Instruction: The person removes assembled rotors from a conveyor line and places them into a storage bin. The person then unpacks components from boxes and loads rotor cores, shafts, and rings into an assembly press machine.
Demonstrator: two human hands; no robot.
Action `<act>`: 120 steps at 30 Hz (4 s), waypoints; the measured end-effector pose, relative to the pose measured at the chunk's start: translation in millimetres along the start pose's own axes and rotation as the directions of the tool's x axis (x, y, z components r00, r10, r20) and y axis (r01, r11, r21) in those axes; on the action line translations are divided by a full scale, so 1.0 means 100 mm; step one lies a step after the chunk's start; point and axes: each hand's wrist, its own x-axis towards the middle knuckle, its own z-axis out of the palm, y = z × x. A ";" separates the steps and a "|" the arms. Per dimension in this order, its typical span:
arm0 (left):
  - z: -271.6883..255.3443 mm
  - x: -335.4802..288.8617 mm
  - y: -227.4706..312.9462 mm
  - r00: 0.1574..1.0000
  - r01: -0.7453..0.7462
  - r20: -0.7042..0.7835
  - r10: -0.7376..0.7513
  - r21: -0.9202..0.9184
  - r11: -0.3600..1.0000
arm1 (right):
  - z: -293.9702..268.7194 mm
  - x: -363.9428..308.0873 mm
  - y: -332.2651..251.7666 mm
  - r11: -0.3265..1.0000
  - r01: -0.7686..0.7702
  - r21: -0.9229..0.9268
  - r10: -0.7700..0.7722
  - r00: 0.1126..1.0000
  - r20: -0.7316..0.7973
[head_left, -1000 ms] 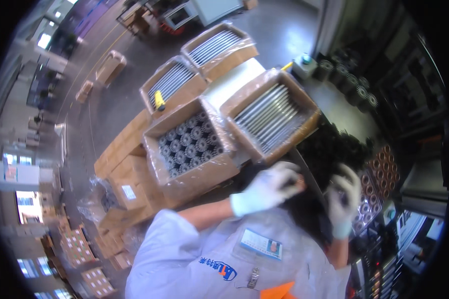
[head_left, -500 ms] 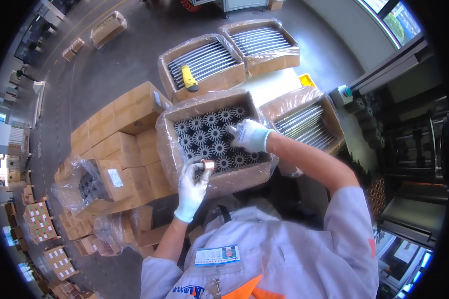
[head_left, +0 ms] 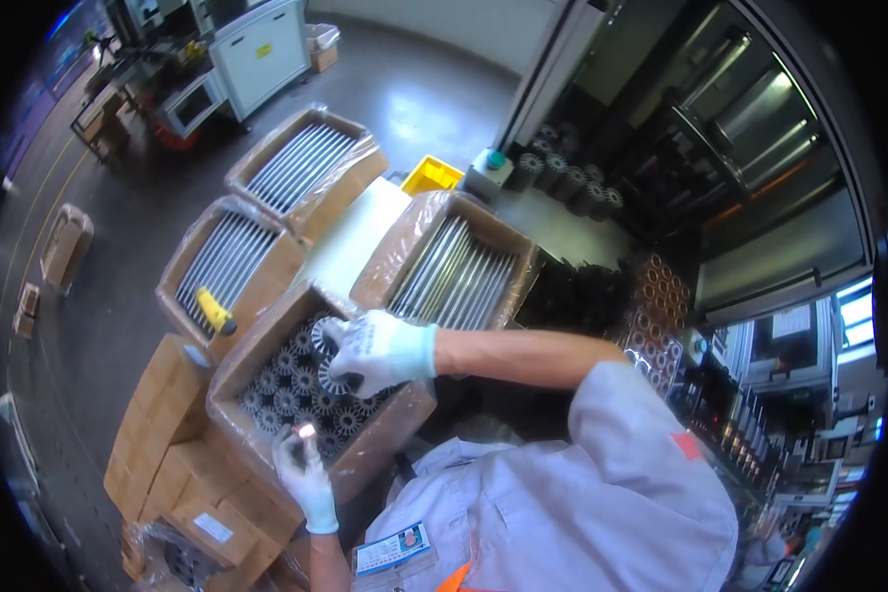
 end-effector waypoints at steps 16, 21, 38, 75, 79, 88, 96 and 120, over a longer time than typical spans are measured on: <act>0.12 0.00 0.09 0.999 0.025 0.045 -0.027 0.056 0.998 | -1.07 -1.99 1.72 0.134 -0.991 -0.024 0.832 0.126 -0.540; 0.12 0.00 0.10 0.997 0.075 0.026 -0.076 0.056 0.996 | -1.02 -2.09 2.21 0.141 -0.985 -0.099 0.815 0.172 -0.553; 0.04 -0.09 0.02 0.957 -0.117 -0.266 0.113 0.000 0.993 | 0.72 0.33 0.14 0.929 0.351 -0.120 -0.330 0.929 0.165; 2.51 -0.47 1.68 0.759 -0.034 0.602 0.248 -0.344 0.939 | -1.22 -3.18 1.74 0.154 -0.988 0.027 0.872 0.123 -0.473; 2.84 -0.38 1.90 0.705 -0.107 0.654 0.274 -0.284 0.953 | -1.17 -3.31 2.09 0.400 -0.916 0.024 0.640 0.260 -0.723; 3.62 0.14 2.22 0.540 0.287 0.833 0.122 -0.319 0.903 | -1.51 -4.40 2.08 0.259 -0.842 0.473 0.540 -0.280 -0.794; 4.00 0.39 2.43 0.351 0.225 0.921 0.169 -0.258 0.940 | -1.96 -4.64 2.85 0.281 -0.585 0.761 0.542 -0.557 -0.629; 7.43 0.15 3.56 -0.210 -0.913 0.567 0.796 -0.405 0.048 | -1.09 -6.75 -1.12 -0.651 -0.595 0.471 0.556 -0.797 -0.237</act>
